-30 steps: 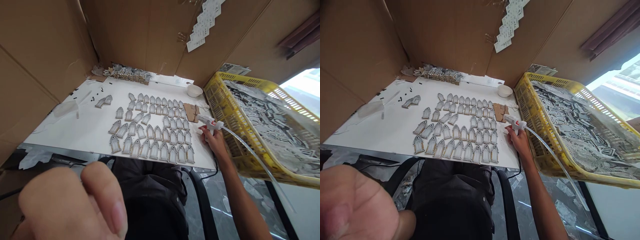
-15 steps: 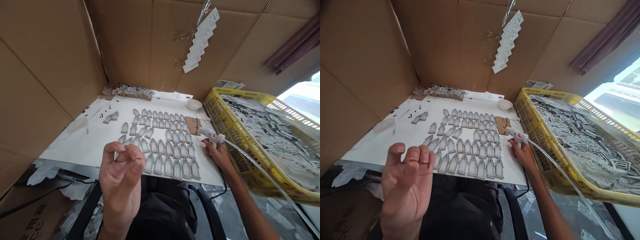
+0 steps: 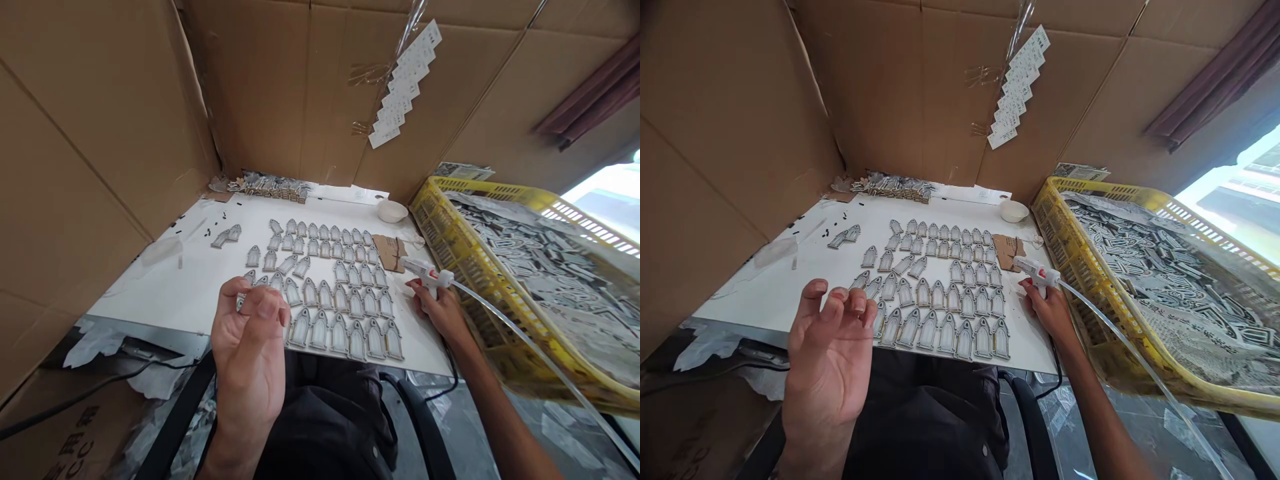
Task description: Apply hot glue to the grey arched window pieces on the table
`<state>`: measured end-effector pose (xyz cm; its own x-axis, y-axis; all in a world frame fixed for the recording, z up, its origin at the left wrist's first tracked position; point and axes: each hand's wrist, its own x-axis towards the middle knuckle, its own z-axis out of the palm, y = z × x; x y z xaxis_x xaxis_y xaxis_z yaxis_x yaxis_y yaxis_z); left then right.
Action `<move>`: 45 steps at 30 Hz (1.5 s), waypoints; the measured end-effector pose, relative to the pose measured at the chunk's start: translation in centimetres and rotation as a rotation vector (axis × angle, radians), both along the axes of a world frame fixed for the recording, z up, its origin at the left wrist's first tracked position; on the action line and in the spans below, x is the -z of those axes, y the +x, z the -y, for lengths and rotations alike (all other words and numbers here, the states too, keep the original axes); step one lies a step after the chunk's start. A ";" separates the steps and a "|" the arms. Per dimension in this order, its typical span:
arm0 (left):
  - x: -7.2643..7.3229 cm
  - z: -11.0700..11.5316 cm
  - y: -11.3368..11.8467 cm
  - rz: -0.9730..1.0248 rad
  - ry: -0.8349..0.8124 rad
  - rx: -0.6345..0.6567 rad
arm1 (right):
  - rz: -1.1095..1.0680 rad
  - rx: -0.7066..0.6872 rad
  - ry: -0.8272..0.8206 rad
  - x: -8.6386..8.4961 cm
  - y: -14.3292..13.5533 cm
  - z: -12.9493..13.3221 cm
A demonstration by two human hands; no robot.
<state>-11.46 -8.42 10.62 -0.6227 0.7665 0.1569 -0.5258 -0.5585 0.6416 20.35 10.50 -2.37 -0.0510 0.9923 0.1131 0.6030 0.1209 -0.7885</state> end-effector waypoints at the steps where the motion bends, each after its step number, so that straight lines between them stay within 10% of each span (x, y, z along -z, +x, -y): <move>1: -0.1 0.0 0.0 0.009 -0.011 -0.012 | -0.001 0.001 -0.002 0.0 0.0 0.0; 45: -0.1 0.1 0.2 -0.050 -0.009 -0.129 | 0.004 -0.021 0.006 0.4 0.4 -0.3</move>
<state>-11.30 -8.54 10.76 -0.7075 0.6823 0.1840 -0.4174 -0.6135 0.6703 20.76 10.81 -2.80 -0.0723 0.9903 0.1190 0.6035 0.1385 -0.7852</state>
